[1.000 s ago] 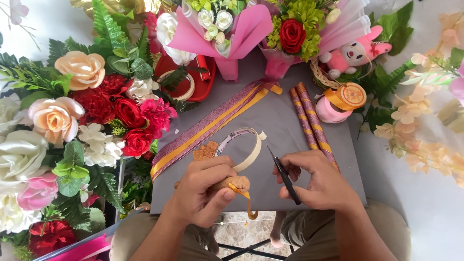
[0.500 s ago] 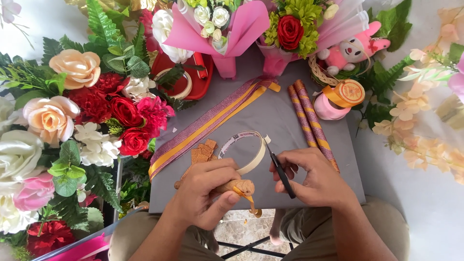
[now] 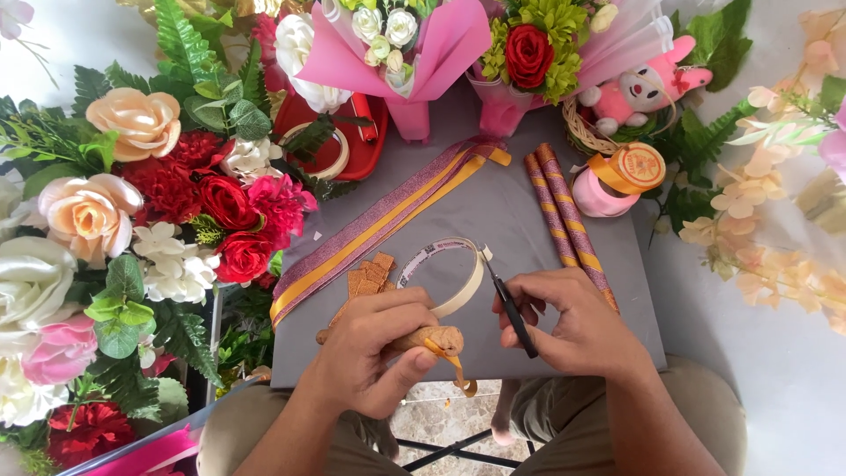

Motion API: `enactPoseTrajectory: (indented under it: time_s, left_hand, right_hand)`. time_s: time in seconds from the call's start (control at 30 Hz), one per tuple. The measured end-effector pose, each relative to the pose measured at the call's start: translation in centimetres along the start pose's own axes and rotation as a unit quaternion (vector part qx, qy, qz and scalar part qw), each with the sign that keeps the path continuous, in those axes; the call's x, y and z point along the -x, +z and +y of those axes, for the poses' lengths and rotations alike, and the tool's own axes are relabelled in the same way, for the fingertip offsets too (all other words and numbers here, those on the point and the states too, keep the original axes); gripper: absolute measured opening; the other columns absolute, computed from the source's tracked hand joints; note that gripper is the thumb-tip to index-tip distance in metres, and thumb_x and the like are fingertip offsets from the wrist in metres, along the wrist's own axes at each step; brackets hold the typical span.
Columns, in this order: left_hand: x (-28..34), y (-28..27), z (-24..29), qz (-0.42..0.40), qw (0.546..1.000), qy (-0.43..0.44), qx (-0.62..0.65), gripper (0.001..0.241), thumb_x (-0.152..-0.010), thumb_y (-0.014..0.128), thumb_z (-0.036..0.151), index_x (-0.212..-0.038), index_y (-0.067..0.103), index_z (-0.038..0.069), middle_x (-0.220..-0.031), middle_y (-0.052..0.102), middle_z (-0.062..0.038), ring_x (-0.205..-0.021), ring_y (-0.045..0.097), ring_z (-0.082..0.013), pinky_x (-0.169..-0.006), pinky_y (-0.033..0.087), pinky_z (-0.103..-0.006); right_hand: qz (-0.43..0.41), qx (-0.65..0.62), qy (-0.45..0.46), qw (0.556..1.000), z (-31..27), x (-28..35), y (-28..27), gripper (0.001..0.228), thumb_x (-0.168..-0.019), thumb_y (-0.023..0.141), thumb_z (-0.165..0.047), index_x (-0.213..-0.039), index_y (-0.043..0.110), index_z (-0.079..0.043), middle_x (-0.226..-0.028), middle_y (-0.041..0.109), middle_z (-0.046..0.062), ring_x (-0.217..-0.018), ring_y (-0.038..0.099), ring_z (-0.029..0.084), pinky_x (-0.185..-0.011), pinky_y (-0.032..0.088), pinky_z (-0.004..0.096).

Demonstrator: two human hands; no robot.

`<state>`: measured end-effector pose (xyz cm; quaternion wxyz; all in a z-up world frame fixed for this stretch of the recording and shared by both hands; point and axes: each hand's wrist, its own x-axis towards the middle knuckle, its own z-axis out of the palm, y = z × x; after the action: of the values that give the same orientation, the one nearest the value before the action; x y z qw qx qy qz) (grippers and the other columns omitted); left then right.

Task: The person wraps a yellow ribbon around a wooden stick, securing it with clear tape and cutting the excess with scissors. They then wrap a purple ribbon around the same stick, securing it with tape.

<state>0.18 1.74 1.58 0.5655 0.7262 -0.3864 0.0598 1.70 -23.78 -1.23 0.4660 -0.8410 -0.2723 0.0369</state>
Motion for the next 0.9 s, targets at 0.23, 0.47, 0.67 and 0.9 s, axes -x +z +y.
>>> enactPoseTrajectory:
  time_s: [0.23, 0.47, 0.67, 0.9]
  left_hand:
    - [-0.04, -0.10, 0.08, -0.001, 1.000, 0.000, -0.004, 0.051, -0.105, 0.039, 0.043, -0.080, 0.058, 0.003, -0.061, 0.035, -0.001, -0.054, 0.036, -0.0167, -0.049, 0.027, -0.0300]
    - [0.08, -0.13, -0.01, 0.000, 1.000, -0.001, 0.000, 0.048, -0.104, 0.040, 0.041, -0.081, 0.058, 0.003, -0.062, 0.034, -0.001, -0.055, 0.035, -0.0169, -0.050, 0.027, -0.0304]
    - [0.15, -0.17, -0.18, 0.005, 1.000, 0.005, 0.015, 0.048, -0.104, 0.041, 0.040, -0.081, 0.059, 0.002, -0.063, 0.036, -0.002, -0.056, 0.036, -0.0172, -0.051, 0.027, -0.0304]
    - [0.17, -0.36, -0.24, 0.005, 1.000, 0.000, 0.026, 0.048, -0.104, 0.042, 0.040, -0.081, 0.059, 0.002, -0.066, 0.042, -0.003, -0.057, 0.037, -0.0170, -0.052, 0.028, -0.0296]
  right_hand:
    - [0.003, 0.003, -0.001, 1.000, -0.23, -0.09, -0.09, 0.015, -0.082, 0.075, -0.025, -0.078, 0.070, -0.011, -0.064, 0.066, -0.004, -0.053, 0.051, 0.011, -0.055, 0.044, 0.026]
    - [0.009, 0.003, -0.007, 1.000, -0.29, -0.06, 0.01, 0.015, -0.082, 0.077, -0.025, -0.077, 0.070, -0.012, -0.062, 0.064, -0.004, -0.053, 0.050, 0.011, -0.055, 0.043, 0.026]
    - [0.013, 0.007, -0.023, 1.000, -0.51, -0.13, 0.03, 0.012, -0.083, 0.064, -0.014, -0.073, 0.071, -0.015, -0.063, 0.067, -0.007, -0.052, 0.054, 0.010, -0.054, 0.045, 0.025]
    - [0.012, 0.002, -0.038, 0.999, -0.33, -0.20, 0.01, 0.014, -0.081, 0.060, -0.010, -0.073, 0.070, -0.014, -0.065, 0.068, -0.007, -0.052, 0.054, 0.010, -0.054, 0.047, 0.024]
